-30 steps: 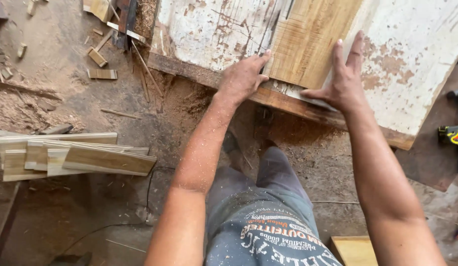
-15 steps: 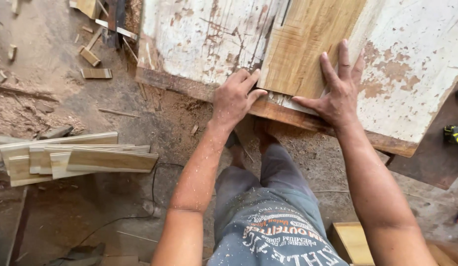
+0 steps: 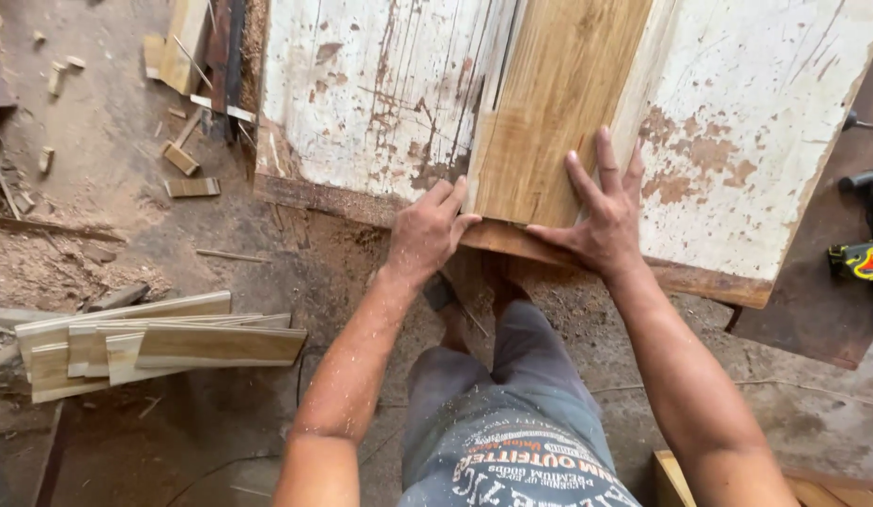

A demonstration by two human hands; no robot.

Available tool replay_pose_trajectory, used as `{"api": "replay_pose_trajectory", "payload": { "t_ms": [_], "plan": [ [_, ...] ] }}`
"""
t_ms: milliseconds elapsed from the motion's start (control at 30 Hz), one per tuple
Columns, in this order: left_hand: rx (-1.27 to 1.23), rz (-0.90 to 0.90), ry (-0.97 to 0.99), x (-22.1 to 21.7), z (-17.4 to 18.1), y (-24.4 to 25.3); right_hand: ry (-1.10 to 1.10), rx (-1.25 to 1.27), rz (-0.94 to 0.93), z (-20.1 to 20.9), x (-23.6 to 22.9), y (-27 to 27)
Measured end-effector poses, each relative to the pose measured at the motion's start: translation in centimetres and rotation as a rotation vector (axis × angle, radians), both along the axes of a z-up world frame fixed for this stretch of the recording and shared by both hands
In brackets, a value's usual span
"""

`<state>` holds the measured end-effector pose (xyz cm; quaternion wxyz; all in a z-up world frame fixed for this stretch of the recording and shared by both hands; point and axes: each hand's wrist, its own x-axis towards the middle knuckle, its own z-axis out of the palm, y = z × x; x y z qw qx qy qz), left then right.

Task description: Handling and inspecting wooden planks on a work surface in a workshop.

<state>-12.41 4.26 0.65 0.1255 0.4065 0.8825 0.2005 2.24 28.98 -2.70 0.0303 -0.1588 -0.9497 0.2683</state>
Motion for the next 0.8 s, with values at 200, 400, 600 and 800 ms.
{"api": "replay_pose_trajectory", "payload": {
  "t_ms": [200,400,600,800],
  "plan": [
    [0.064,-0.01,-0.061,6.8,2.7,-5.9,0.038,0.014,0.016,2.7,6.7,-6.5],
    [0.079,0.037,-0.182,13.8,6.2,-12.5,0.096,-0.038,0.0,5.4,13.8,-13.7],
    [0.084,0.049,-0.176,16.3,6.3,-15.1,0.095,-0.052,-0.005,5.9,16.0,-16.2],
    [0.102,0.048,-0.194,16.4,6.1,-15.2,0.074,-0.062,-0.002,6.1,16.1,-16.1]
  ]
}}
